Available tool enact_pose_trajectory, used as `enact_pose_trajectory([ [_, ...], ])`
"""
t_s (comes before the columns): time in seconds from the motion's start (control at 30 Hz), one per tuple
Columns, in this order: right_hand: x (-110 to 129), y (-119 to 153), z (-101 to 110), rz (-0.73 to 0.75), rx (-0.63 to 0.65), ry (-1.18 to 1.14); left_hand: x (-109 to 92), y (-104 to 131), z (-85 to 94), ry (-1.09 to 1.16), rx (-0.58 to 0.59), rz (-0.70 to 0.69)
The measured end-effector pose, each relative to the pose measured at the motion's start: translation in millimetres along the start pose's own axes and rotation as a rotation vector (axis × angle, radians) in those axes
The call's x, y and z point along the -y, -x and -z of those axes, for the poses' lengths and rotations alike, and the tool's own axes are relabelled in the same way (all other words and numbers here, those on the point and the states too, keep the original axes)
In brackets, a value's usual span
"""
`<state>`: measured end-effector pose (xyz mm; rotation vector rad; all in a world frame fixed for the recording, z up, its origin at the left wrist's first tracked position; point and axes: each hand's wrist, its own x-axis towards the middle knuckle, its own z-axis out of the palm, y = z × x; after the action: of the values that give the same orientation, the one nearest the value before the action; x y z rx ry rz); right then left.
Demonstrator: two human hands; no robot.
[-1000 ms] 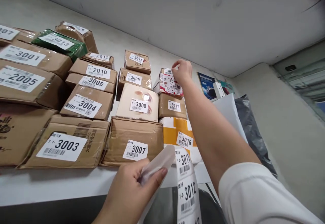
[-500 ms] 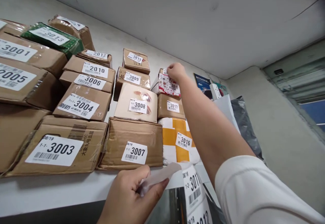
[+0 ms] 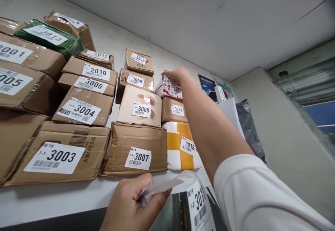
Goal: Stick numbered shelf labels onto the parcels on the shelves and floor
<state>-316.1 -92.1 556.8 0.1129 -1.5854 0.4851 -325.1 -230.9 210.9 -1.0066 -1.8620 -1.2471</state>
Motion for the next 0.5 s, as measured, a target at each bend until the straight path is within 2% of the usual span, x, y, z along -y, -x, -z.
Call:
enact_pose_trajectory([
  [0.07, 6.1, 8.7, 0.0, -0.073, -0.031, 0.013, -1.0, -0.2, 0.4, -0.013, -0.01, 0.003],
  [0.17, 7.4, 19.5, 3.5, -0.037, -0.22, -0.089, -1.4, -1.6, 0.9, -0.041, -0.002, 0.014],
  [0.27, -3.5, 33.9, 13.4, 0.167, -0.437, -0.193, 0.6, -2.9, 0.9, -0.07, -0.003, 0.021],
  [0.37, -25.6, 57.6, 25.6, 0.401, -0.533, -0.186, 2.0, -3.0, 1.0, -0.079, -0.005, 0.015],
  [0.5, -61.4, 96.1, 35.9, 0.606, -0.693, -0.164, -0.3, -2.3, 2.0, -0.079, -0.031, 0.001],
])
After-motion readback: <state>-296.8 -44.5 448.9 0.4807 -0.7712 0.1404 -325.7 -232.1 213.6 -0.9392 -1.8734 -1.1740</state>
